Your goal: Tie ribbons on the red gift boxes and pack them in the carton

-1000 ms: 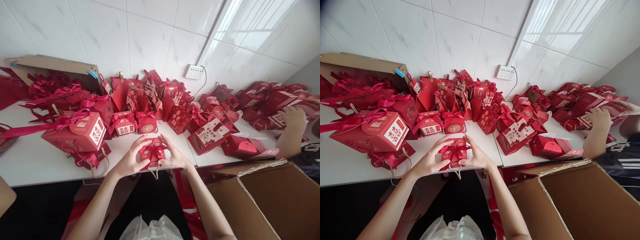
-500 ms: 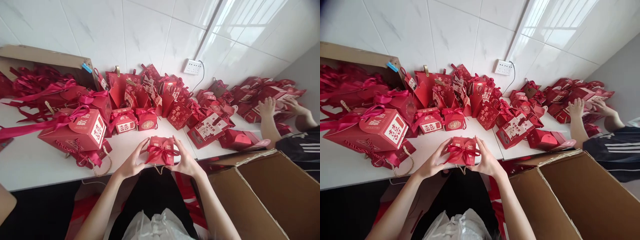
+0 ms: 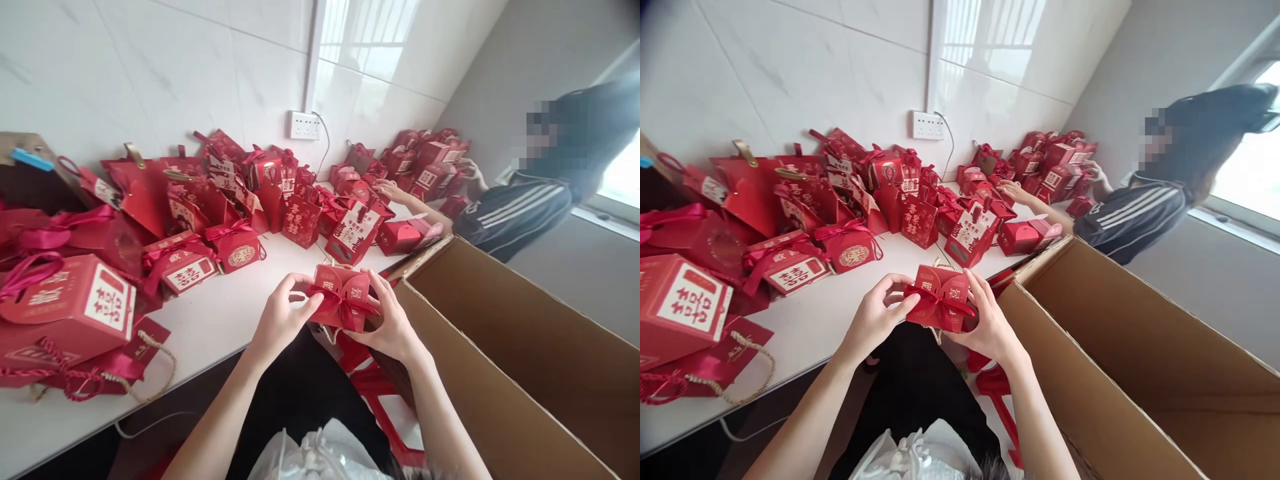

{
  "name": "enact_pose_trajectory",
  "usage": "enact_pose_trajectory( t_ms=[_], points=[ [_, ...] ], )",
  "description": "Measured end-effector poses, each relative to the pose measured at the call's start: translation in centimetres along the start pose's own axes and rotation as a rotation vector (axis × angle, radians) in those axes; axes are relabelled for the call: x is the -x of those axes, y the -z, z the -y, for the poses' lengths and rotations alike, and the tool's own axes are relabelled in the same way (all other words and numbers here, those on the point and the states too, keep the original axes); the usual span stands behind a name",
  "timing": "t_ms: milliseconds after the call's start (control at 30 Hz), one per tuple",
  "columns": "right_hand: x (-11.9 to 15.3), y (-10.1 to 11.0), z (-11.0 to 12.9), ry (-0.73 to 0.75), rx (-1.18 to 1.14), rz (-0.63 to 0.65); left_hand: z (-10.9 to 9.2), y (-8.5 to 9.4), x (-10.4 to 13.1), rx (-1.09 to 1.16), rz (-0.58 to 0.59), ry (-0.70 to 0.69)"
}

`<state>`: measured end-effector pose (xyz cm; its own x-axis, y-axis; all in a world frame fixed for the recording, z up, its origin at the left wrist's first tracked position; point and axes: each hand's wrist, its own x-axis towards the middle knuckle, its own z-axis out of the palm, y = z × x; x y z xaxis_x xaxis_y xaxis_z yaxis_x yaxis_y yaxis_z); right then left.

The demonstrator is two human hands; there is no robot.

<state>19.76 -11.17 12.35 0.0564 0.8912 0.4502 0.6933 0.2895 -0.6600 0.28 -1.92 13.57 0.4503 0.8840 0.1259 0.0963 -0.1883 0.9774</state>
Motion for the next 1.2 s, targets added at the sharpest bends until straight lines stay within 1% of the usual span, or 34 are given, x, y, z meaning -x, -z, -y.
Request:
enact_pose_trajectory(
  t_ms=[67, 133, 233, 300, 367, 467, 533, 567, 600, 667, 700, 733, 767, 800, 833, 900, 1000, 1033, 1100, 1133, 1200],
  points=[
    [1.1, 1.0, 0.2, -0.028, -0.002, -0.087, -0.7, -1.5, 0.3, -0.056, -0.034, -0.184],
    [2.2, 1.9, 0.3, -0.032, -0.024, -0.18, -1.3, -3.3, 0.9, -0.124, -0.088, -0.441],
    [3.6, 3.4, 0.2, 0.002, -0.069, -0.3, -2.2, -6.0, 1.7, -0.212, -0.15, -0.847],
    [4.3, 4.5, 0.0, 0.033, -0.073, -0.362, -2.7, -7.8, 2.2, -0.231, -0.153, -1.011],
    [4.9, 5.5, -0.3, 0.06, -0.068, -0.402, -3.1, -9.5, 2.3, -0.236, -0.147, -1.085],
    [5.5, 6.9, -1.2, 0.068, -0.067, -0.442, -3.9, -11.5, 2.0, -0.238, -0.126, -1.137],
    [5.8, 7.8, -1.9, 0.021, -0.073, -0.498, -4.5, -12.4, 1.3, -0.161, -0.115, -1.116],
    [6.0, 8.3, -2.4, -0.026, -0.097, -0.539, -4.7, -12.8, 0.7, -0.083, -0.132, -1.06],
    [6.2, 8.8, -2.8, -0.088, -0.148, -0.579, -4.9, -13.2, 0.0, 0.003, -0.161, -0.966],
    [6.7, 10.1, -3.7, -0.236, -0.334, -0.647, -5.0, -14.0, -2.0, 0.11, -0.217, -0.706],
    [7.0, 10.8, -4.2, -0.308, -0.455, -0.667, -4.8, -14.6, -3.1, 0.11, -0.214, -0.578],
    [7.3, 11.6, -4.6, -0.369, -0.574, -0.679, -4.6, -15.3, -4.3, 0.077, -0.179, -0.479],
    [7.6, 12.4, -4.9, -0.42, -0.68, -0.684, -4.2, -16.1, -5.4, 0.029, -0.117, -0.423],
    [7.9, 13.2, -5.2, -0.461, -0.765, -0.682, -3.6, -17.1, -6.4, -0.019, -0.04, -0.413],
    [8.2, 13.9, -5.5, -0.478, -0.823, -0.674, -3.0, -18.1, -7.3, -0.056, 0.038, -0.441],
    [8.8, 15.1, -5.8, -0.459, -0.864, -0.653, -1.6, -20.4, -8.4, -0.127, 0.172, -0.576],
    [9.7, 16.2, -6.3, -0.438, -0.82, -0.62, 0.4, -23.1, -8.8, -0.297, 0.292, -0.809],
    [10.1, 16.6, -6.4, -0.461, -0.798, -0.615, 1.0, -23.6, -8.7, -0.367, 0.318, -0.87],
    [10.9, 17.4, -6.6, -0.541, -0.757, -0.641, 2.0, -24.2, -8.5, -0.48, 0.336, -0.959],
    [11.2, 18.0, -6.6, -0.597, -0.732, -0.662, 2.4, -24.2, -8.3, -0.508, 0.325, -0.984],
    [11.8, 19.7, -7.0, -0.728, -0.636, -0.678, 3.1, -24.1, -8.1, -0.494, 0.28, -1.001]
  ],
)
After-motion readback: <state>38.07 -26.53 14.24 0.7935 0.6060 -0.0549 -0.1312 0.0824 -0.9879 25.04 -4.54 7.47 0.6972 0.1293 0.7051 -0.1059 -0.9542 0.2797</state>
